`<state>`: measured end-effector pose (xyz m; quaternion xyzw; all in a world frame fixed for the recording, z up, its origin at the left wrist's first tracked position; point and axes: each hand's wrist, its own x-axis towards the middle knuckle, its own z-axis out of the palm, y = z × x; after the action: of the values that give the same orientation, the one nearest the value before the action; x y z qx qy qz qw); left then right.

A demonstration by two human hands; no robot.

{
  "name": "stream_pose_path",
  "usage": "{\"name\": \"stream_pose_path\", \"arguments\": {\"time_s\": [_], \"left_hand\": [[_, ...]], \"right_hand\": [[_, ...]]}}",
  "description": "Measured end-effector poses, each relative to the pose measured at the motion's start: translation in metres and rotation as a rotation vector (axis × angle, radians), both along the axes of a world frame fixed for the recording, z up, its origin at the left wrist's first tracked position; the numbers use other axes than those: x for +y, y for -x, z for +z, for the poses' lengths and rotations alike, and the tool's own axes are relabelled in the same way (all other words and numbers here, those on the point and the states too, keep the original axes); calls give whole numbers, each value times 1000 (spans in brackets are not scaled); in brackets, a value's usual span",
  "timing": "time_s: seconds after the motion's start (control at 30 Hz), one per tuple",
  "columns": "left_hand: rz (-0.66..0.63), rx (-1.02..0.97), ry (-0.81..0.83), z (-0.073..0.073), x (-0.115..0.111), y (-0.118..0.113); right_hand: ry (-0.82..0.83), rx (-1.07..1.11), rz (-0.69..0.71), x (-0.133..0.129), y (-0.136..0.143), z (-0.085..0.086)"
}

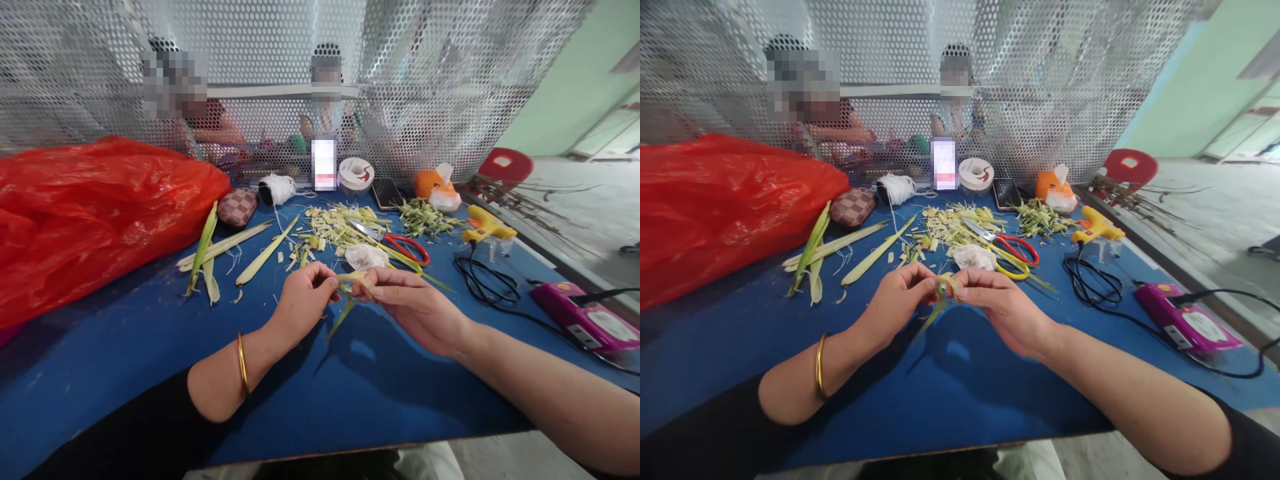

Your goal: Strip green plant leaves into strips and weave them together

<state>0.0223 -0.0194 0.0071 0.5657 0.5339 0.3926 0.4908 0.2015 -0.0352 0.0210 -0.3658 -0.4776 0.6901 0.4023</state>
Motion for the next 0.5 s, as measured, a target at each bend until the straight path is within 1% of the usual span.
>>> {"name": "stream_pose_path", "arguments": {"time_s": [0.13,0.27,0.4,0.5], "left_hand": [[35,11,-15,-1,2,2],[62,-4,-29,-3,5,3],[84,10,-57,-7,11,7],[115,22,-73,-9,15,9]], "right_hand": [[19,54,52,-2,-2,6],[51,106,92,-4,-3,9],[72,148,136,-5,-5,11],[74,179,167,-6,-7,16]]}}
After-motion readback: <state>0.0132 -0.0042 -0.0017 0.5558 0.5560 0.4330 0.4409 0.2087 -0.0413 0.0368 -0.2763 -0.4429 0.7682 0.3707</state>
